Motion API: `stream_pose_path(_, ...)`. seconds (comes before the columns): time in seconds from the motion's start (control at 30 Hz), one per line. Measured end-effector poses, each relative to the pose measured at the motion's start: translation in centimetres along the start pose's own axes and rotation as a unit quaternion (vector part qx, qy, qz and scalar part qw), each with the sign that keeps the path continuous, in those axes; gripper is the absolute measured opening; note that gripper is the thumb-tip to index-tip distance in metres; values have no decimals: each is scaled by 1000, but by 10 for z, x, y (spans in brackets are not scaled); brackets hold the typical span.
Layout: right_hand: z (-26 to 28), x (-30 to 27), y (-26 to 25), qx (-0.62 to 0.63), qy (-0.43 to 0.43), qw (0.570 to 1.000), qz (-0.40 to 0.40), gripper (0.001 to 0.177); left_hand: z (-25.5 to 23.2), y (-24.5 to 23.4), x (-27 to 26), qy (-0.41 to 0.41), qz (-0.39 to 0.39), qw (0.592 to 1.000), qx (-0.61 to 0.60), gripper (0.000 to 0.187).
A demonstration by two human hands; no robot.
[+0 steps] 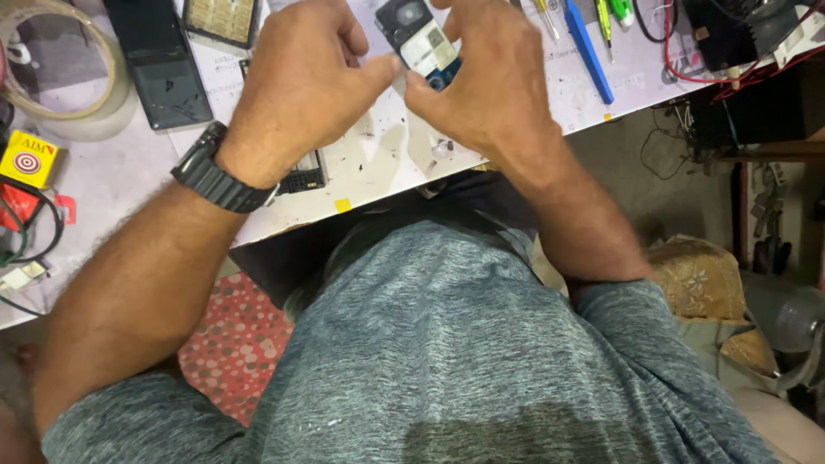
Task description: The person uses a blue brush to clean the internal components of a disassembled mobile phone. They brush the keypad, the phone's frame, and the circuit board, then place the parts back together on the workbench.
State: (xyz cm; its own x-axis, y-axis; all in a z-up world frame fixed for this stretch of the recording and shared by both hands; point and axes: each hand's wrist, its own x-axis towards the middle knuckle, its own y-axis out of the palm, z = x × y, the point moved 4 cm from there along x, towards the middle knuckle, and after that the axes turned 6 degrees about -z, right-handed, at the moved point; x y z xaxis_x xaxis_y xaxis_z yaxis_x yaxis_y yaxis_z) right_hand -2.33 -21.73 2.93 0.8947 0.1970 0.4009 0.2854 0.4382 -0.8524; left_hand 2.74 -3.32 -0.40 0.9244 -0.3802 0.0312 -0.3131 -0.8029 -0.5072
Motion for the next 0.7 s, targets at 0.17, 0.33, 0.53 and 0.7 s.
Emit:
stream_pose_path(0.17, 13, 17, -14, 33, -43, 998, -35, 58, -8, 8, 5, -29, 50, 912, -406, 29)
stream_pose_path(0.33, 21, 31, -8, 37, -73, 994, -67, 58, 5, 8, 7, -71, 26, 853, -516, 35)
stream_pose_path(0.53, 0, 48, 10, 211, 8, 978, 6, 54, 23, 9, 19, -123, -11, 822, -556, 23)
stream_pose_path(0.7, -36, 57, 36, 506, 94, 854, 77, 45, 21, 1, 23, -108, -12, 795, -597, 19)
